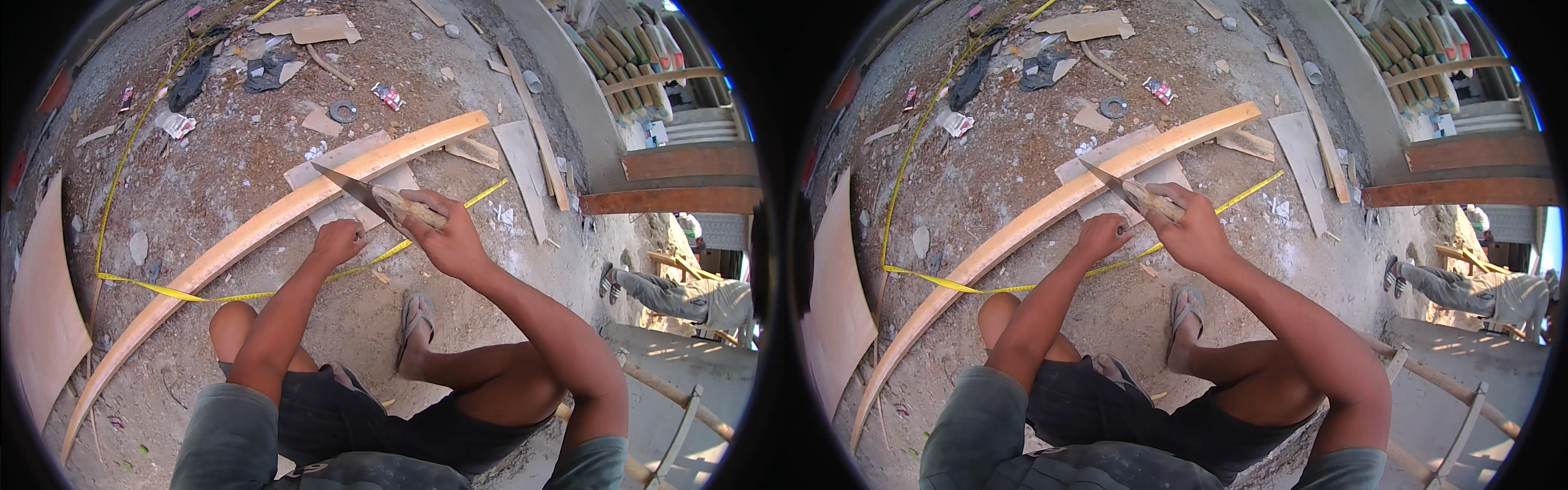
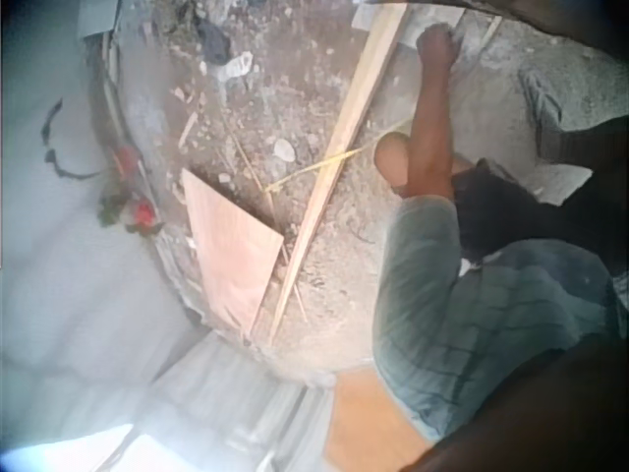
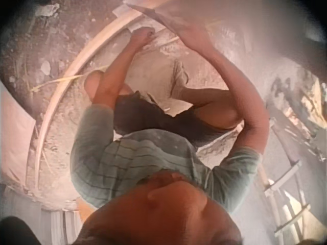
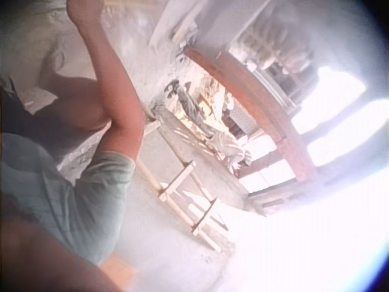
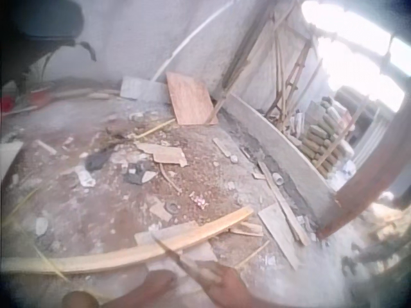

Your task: The person measures a long wooden plank with a tape measure, marks it, and then cuts through the plank using a hand saw.

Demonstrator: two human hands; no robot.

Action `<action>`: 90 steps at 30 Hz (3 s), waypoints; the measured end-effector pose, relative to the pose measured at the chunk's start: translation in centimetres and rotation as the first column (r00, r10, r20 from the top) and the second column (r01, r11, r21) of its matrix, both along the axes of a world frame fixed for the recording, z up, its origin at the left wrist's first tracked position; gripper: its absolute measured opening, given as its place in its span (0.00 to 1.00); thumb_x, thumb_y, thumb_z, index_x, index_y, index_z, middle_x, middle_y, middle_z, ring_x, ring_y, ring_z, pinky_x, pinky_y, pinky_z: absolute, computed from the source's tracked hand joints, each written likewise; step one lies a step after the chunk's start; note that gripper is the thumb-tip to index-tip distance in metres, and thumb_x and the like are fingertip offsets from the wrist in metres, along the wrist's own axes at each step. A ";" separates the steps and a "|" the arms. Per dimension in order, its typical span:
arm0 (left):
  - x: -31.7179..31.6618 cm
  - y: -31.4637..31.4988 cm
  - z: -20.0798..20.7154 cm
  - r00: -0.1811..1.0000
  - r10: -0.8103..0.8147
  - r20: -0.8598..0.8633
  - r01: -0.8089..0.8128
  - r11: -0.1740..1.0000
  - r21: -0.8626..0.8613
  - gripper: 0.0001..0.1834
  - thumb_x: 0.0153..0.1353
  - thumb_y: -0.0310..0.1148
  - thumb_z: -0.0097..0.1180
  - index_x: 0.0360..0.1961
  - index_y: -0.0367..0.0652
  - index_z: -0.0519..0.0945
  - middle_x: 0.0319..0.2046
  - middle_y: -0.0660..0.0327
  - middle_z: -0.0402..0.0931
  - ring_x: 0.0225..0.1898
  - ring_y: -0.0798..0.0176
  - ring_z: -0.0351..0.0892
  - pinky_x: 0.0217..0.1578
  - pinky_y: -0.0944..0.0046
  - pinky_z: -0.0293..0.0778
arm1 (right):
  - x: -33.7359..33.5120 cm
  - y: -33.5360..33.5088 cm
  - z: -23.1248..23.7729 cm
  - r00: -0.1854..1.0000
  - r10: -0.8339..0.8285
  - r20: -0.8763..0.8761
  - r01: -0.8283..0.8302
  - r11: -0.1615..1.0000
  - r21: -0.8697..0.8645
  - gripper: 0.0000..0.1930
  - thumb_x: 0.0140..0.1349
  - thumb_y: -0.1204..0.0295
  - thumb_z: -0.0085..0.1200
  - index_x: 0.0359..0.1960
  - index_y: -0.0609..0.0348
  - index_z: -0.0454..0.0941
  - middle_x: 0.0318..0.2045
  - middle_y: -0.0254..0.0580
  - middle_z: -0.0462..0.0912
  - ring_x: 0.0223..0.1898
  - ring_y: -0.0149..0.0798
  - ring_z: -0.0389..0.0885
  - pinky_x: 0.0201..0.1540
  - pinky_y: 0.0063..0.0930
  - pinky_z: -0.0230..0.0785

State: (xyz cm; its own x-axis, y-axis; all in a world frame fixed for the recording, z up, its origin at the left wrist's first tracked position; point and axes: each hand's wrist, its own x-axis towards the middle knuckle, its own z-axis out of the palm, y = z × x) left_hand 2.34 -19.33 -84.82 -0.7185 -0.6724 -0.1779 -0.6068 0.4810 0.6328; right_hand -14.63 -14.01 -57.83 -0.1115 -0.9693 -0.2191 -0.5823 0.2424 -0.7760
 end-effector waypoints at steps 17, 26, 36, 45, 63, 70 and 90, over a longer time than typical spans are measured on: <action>7.3 -5.6 0.1 0.837 0.516 0.183 -0.442 0.835 -0.329 0.43 0.48 0.61 0.72 0.56 0.40 0.77 0.51 0.54 0.75 0.59 0.49 0.72 0.58 0.47 0.67 | -3.5 11.7 -13.7 0.993 0.038 0.111 -0.005 0.960 -0.279 0.22 0.63 0.81 0.62 0.60 0.69 0.77 0.46 0.54 0.86 0.41 0.38 0.88 0.46 0.28 0.77; 6.8 -5.8 1.2 0.829 0.524 0.195 -0.438 0.826 -0.355 0.44 0.43 0.67 0.73 0.49 0.41 0.82 0.47 0.57 0.78 0.55 0.51 0.76 0.55 0.48 0.68 | -3.1 12.0 -11.9 0.974 -0.069 0.216 0.118 0.967 -0.224 0.21 0.63 0.83 0.60 0.59 0.70 0.77 0.44 0.54 0.86 0.44 0.38 0.86 0.49 0.30 0.76; 6.5 -6.1 3.8 0.852 0.519 0.063 -0.446 0.785 -0.429 0.43 0.38 0.66 0.75 0.44 0.37 0.84 0.41 0.54 0.80 0.48 0.49 0.80 0.49 0.49 0.72 | -5.7 12.0 -9.2 0.993 -0.046 0.106 0.075 0.956 -0.283 0.23 0.61 0.80 0.63 0.59 0.70 0.77 0.43 0.54 0.88 0.40 0.36 0.89 0.43 0.27 0.78; -2.0 -9.4 6.7 0.875 0.483 -0.017 -0.465 0.832 -0.302 0.44 0.39 0.65 0.76 0.47 0.36 0.85 0.47 0.54 0.82 0.51 0.48 0.80 0.56 0.47 0.74 | -8.9 11.5 -8.4 0.981 -0.186 0.049 0.191 0.916 -0.352 0.21 0.64 0.80 0.60 0.59 0.71 0.77 0.47 0.55 0.86 0.45 0.39 0.87 0.50 0.31 0.77; -5.0 -9.5 2.0 0.872 0.450 0.191 -0.402 0.882 -0.247 0.41 0.40 0.59 0.78 0.50 0.41 0.82 0.47 0.58 0.78 0.53 0.51 0.76 0.55 0.49 0.72 | -9.5 10.5 -12.1 0.977 -0.211 0.045 0.213 0.909 -0.359 0.21 0.62 0.83 0.61 0.58 0.68 0.79 0.43 0.52 0.88 0.38 0.29 0.85 0.42 0.23 0.76; -8.2 -10.7 0.0 0.914 0.388 -0.118 -0.404 0.899 -0.169 0.29 0.53 0.52 0.67 0.50 0.43 0.83 0.50 0.55 0.80 0.56 0.50 0.77 0.56 0.50 0.71 | -8.8 9.2 -10.0 0.971 -0.237 0.031 0.237 0.934 -0.266 0.21 0.63 0.81 0.62 0.59 0.65 0.79 0.41 0.50 0.87 0.38 0.30 0.85 0.43 0.26 0.76; -10.8 -10.2 0.0 0.689 0.716 -0.116 -0.723 0.689 -0.040 0.15 0.62 0.50 0.64 0.36 0.51 0.86 0.37 0.56 0.86 0.41 0.46 0.84 0.42 0.49 0.76 | -9.3 10.3 -10.0 0.959 -0.261 0.114 0.270 0.960 -0.069 0.11 0.66 0.73 0.64 0.29 0.60 0.74 0.18 0.31 0.74 0.22 0.21 0.68 0.25 0.24 0.61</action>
State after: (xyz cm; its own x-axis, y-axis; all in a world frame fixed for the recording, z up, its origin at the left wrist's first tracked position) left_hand -8.43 -29.54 -84.78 -0.0175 -0.9977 -0.0661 -0.7333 -0.0322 0.6792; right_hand -23.91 -3.71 -67.79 -0.3484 -0.9231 -0.1629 -0.4217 0.3096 -0.8522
